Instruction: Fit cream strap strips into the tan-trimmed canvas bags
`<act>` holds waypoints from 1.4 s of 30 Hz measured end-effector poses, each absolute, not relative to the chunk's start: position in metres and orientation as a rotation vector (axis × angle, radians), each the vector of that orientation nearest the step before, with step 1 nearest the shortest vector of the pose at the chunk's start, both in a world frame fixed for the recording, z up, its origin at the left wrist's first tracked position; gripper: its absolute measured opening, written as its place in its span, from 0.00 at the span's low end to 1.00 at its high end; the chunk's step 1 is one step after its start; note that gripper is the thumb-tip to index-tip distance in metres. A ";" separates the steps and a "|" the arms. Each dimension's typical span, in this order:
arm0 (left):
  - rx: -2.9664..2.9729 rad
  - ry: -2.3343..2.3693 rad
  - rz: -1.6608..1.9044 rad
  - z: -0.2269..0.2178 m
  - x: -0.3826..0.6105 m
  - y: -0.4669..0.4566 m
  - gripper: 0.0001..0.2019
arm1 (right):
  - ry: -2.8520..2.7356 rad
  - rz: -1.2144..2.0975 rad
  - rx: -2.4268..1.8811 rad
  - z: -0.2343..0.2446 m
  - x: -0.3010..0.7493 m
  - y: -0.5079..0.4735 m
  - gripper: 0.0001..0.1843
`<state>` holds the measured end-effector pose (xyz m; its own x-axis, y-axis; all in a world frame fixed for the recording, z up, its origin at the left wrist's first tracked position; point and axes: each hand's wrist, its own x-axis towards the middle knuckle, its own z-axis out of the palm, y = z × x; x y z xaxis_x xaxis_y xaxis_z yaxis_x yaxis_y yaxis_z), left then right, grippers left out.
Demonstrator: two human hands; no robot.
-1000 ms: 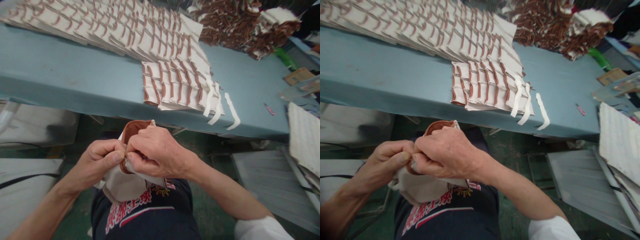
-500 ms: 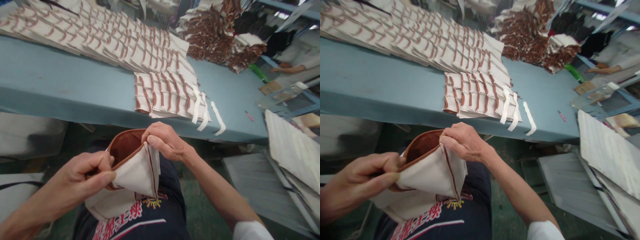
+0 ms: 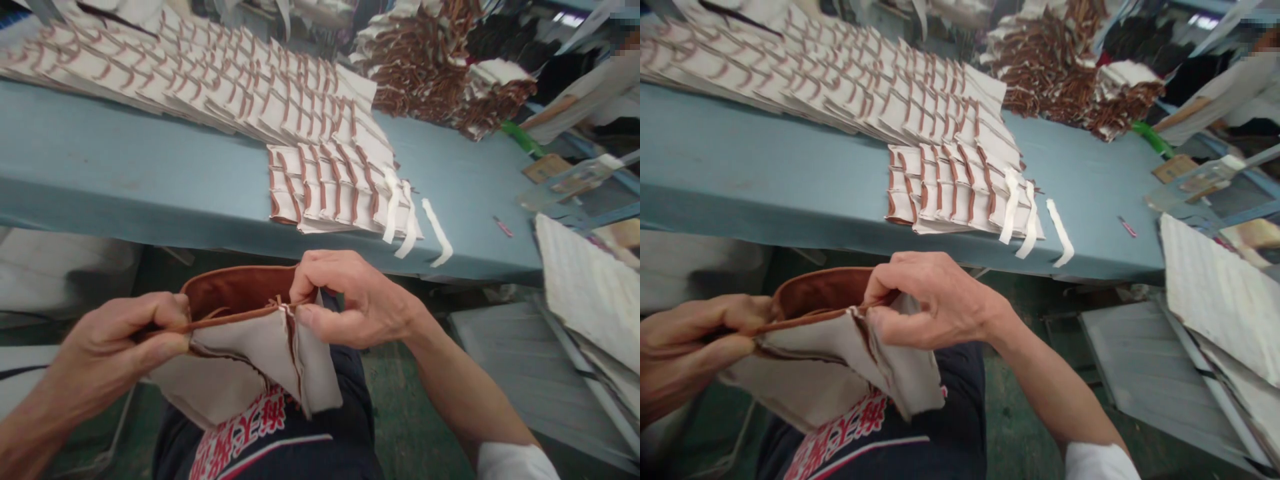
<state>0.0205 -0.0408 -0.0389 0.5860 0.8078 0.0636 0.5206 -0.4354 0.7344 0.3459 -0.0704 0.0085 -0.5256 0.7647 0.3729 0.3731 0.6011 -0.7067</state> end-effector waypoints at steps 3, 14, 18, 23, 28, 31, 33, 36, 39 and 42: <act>2.034 0.925 0.601 -0.021 0.033 -0.030 0.16 | -2.187 0.809 -0.839 0.031 0.338 -0.070 0.06; 2.034 0.542 0.666 0.006 0.096 -0.013 0.10 | -2.127 0.884 -0.945 0.029 0.328 -0.058 0.06; 1.966 0.567 0.609 0.002 0.094 -0.014 0.11 | -2.072 1.020 -0.985 0.020 0.332 -0.054 0.05; 1.995 0.658 0.549 0.005 0.090 -0.015 0.13 | -2.047 1.075 -0.942 0.015 0.333 -0.052 0.04; 2.115 0.757 0.494 0.004 0.090 -0.022 0.11 | -2.075 1.025 -0.973 0.013 0.332 -0.057 0.16; 2.163 0.818 0.494 0.000 0.091 -0.028 0.12 | -2.105 1.004 -0.964 0.010 0.334 -0.059 0.15; 2.187 0.838 0.501 -0.002 0.091 -0.031 0.12 | -2.115 1.004 -0.954 0.006 0.337 -0.061 0.12; 2.213 0.868 0.508 -0.005 0.088 -0.031 0.11 | -2.115 0.958 -0.951 0.001 0.339 -0.063 0.09; 2.251 0.861 0.512 -0.004 0.084 -0.028 0.09 | -2.092 0.919 -0.930 -0.003 0.340 -0.064 0.07; 2.357 0.724 0.614 -0.001 0.083 -0.028 0.08 | -2.057 0.936 -0.870 -0.005 0.339 -0.065 0.08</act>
<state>0.0833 -0.0277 -0.0011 0.7456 0.6186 0.2477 0.3455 -0.6768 0.6501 0.3389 -0.0648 -0.0054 -0.5255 0.7894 0.3172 0.2793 0.5123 -0.8121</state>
